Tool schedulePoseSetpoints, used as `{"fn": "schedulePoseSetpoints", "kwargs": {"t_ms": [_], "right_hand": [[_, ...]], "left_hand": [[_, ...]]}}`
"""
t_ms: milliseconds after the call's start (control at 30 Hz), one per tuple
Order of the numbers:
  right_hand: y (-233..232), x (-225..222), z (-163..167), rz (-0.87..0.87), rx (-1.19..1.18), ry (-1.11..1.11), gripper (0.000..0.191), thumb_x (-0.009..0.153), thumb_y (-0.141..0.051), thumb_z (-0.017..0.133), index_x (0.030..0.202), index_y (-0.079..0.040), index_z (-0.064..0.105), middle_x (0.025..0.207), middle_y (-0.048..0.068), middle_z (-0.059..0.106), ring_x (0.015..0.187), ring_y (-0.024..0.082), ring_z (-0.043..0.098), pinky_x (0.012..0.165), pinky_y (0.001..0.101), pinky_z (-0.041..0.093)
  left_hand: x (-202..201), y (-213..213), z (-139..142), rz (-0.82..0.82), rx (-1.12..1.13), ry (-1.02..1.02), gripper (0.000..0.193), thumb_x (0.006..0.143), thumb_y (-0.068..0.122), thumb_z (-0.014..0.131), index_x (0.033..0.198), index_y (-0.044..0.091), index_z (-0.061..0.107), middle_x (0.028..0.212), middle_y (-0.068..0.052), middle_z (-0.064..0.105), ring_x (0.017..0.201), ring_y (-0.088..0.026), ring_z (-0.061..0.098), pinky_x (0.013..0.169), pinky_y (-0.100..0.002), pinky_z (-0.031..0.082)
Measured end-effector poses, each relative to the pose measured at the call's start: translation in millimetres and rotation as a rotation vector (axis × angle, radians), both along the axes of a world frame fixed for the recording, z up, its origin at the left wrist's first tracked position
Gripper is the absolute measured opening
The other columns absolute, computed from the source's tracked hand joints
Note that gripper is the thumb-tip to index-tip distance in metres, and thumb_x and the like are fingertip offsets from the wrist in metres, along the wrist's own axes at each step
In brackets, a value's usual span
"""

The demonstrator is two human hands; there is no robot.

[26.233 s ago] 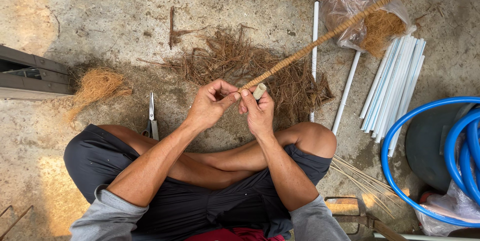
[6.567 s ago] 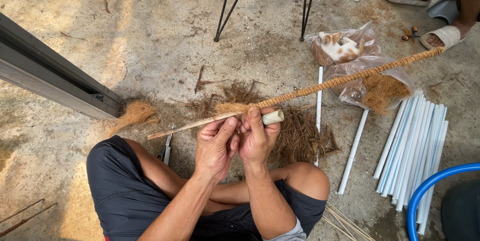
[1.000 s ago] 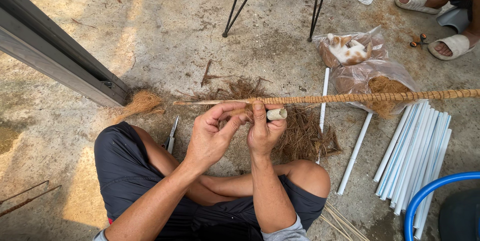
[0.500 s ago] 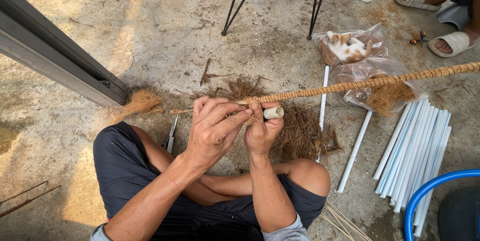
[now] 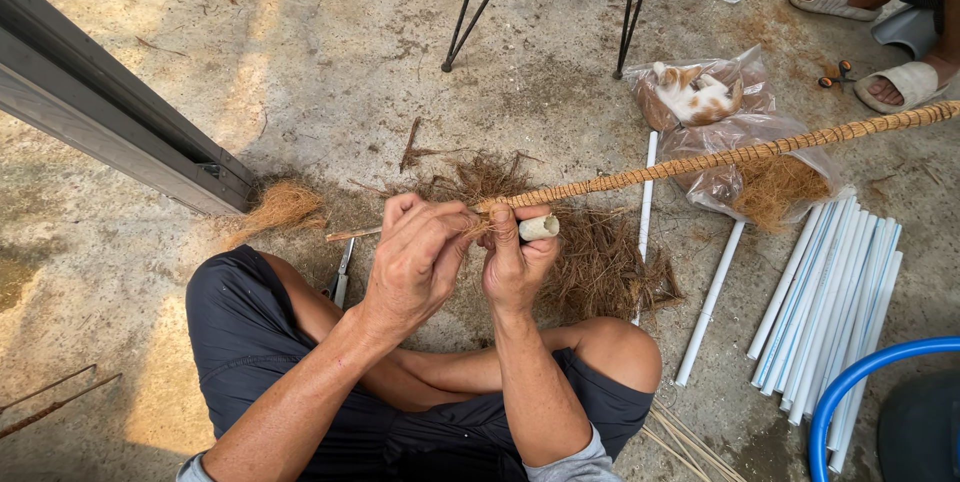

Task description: The person sits on the floor and weaves coconut coir fibers around a cylindrical core to form a broom handle. They repeatedly wrap and tighten the fibers by hand, gradually extending the woven section along the length of the handle.

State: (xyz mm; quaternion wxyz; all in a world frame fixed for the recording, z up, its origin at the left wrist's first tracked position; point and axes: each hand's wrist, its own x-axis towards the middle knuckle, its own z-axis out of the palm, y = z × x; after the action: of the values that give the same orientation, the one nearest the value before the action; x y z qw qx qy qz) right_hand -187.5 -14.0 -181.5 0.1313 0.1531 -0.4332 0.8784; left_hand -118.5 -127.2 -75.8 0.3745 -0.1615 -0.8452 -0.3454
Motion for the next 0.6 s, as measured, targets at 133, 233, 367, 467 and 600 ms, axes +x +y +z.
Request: {"fn": "schedulePoseSetpoints", "kwargs": {"t_ms": [133, 233, 367, 467, 600], "right_hand": [[1.0, 1.0, 2.7, 0.002, -0.023, -0.005, 0.021, 0.102, -0.015, 0.073, 0.093, -0.004, 0.057, 0.067, 0.001, 0.058, 0.057, 0.007, 0.051, 0.052, 0.0244, 0.044], [2.0, 1.6, 4.1, -0.006, 0.026, 0.017, 0.021, 0.102, -0.015, 0.072, 0.092, -0.004, 0.057, 0.067, 0.002, 0.059, 0.058, 0.008, 0.053, 0.053, 0.0248, 0.046], [2.6, 1.9, 4.6, -0.037, 0.077, 0.023, 0.022, 0.102, -0.017, 0.071, 0.091, -0.004, 0.058, 0.065, 0.002, 0.059, 0.056, 0.008, 0.054, 0.052, 0.0245, 0.047], [2.5, 1.1, 4.6, -0.046, 0.084, 0.031, 0.022, 0.103, -0.017, 0.071, 0.09, -0.004, 0.058, 0.064, 0.002, 0.058, 0.056, 0.007, 0.053, 0.051, 0.0243, 0.046], [2.2, 0.0, 4.3, -0.004, 0.047, 0.038, 0.022, 0.102, -0.016, 0.071, 0.091, -0.004, 0.057, 0.067, 0.003, 0.059, 0.058, 0.008, 0.053, 0.052, 0.0249, 0.044]], "left_hand": [[-0.5, -0.8, 0.5, 0.031, 0.009, 0.013, 0.022, 0.088, -0.005, 0.076, 0.105, 0.006, 0.066, 0.105, -0.004, 0.074, 0.094, -0.02, 0.069, 0.091, -0.039, 0.041], [-2.0, -0.1, 0.5, 0.053, 0.007, 0.012, 0.023, 0.086, -0.005, 0.075, 0.104, 0.005, 0.066, 0.103, -0.005, 0.073, 0.097, -0.023, 0.068, 0.094, -0.04, 0.04], [-4.2, 1.5, -2.3, 0.013, 0.057, 0.024, 0.018, 0.089, -0.007, 0.071, 0.101, 0.004, 0.062, 0.107, -0.008, 0.072, 0.113, -0.028, 0.07, 0.101, -0.046, 0.045], [-6.1, 1.2, -5.3, -0.041, 0.098, 0.004, 0.017, 0.091, -0.007, 0.071, 0.102, 0.002, 0.063, 0.111, -0.011, 0.072, 0.113, -0.028, 0.071, 0.101, -0.045, 0.054], [-6.7, 0.4, -8.9, -0.019, 0.23, -0.192, 0.011, 0.092, -0.007, 0.069, 0.096, 0.0, 0.062, 0.111, -0.012, 0.075, 0.084, -0.021, 0.071, 0.07, -0.034, 0.056]]}}
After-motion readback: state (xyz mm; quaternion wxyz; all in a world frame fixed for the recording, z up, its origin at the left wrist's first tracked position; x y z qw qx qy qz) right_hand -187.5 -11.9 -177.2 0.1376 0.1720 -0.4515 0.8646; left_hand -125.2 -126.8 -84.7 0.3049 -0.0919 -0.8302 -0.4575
